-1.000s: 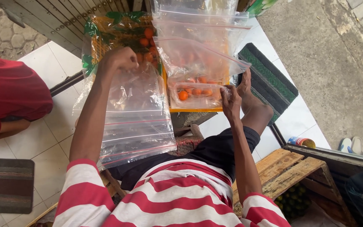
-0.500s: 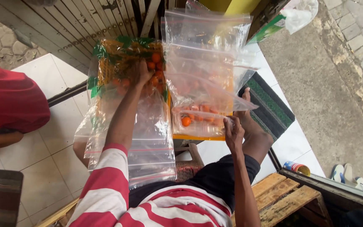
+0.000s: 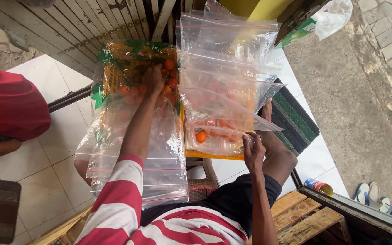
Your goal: Picking small orange produce items from a basket, placing them into plastic zip-lock bags, and sealing the bags.
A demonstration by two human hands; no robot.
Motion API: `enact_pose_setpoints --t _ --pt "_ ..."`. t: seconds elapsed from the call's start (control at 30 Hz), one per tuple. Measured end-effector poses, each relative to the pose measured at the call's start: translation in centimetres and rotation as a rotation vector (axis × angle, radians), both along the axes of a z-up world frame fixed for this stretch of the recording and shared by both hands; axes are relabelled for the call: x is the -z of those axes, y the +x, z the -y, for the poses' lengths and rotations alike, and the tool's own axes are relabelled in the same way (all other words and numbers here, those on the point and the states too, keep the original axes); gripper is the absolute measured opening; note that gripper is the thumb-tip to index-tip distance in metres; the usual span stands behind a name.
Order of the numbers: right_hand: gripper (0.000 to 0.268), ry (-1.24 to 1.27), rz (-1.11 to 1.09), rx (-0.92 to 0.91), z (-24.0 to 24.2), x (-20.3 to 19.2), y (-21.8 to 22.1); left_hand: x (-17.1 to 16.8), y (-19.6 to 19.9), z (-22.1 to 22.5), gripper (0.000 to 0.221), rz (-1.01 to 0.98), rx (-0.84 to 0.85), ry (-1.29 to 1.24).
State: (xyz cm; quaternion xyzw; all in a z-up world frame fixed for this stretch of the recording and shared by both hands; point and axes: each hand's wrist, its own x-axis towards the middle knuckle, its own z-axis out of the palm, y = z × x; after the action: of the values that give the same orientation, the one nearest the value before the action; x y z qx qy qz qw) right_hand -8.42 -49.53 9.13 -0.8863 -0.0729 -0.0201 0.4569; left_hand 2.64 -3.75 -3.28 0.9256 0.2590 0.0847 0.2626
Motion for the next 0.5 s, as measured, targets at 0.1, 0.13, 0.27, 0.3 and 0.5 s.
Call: enact_pose_setpoints --t 0.1,0.13,0.27,0.3,0.5 --pt "0.026 0.015 0.002 0.001 -0.1 0.0 0.0 -0.7 -0.5 0.2 0.023 0.061 0.019 0.027" --pt "0.026 0.017 0.003 0.0 -0.1 -0.1 0.0 -1.7 -0.8 0.4 0.023 0.062 0.019 0.029" --pt "0.027 0.015 0.0 -0.006 -0.1 -0.4 -0.2 -2.3 -1.2 0.2 0.024 0.103 0.033 0.038" --pt "0.028 0.01 -0.016 -0.006 0.0 -0.5 -0.3 -1.6 -1.0 -0.2 0.027 0.103 0.037 -0.015" --pt "0.026 0.035 -0.046 0.007 0.0 -0.1 -0.3 -5.3 -2.6 -0.6 0.018 0.158 0.188 0.086"
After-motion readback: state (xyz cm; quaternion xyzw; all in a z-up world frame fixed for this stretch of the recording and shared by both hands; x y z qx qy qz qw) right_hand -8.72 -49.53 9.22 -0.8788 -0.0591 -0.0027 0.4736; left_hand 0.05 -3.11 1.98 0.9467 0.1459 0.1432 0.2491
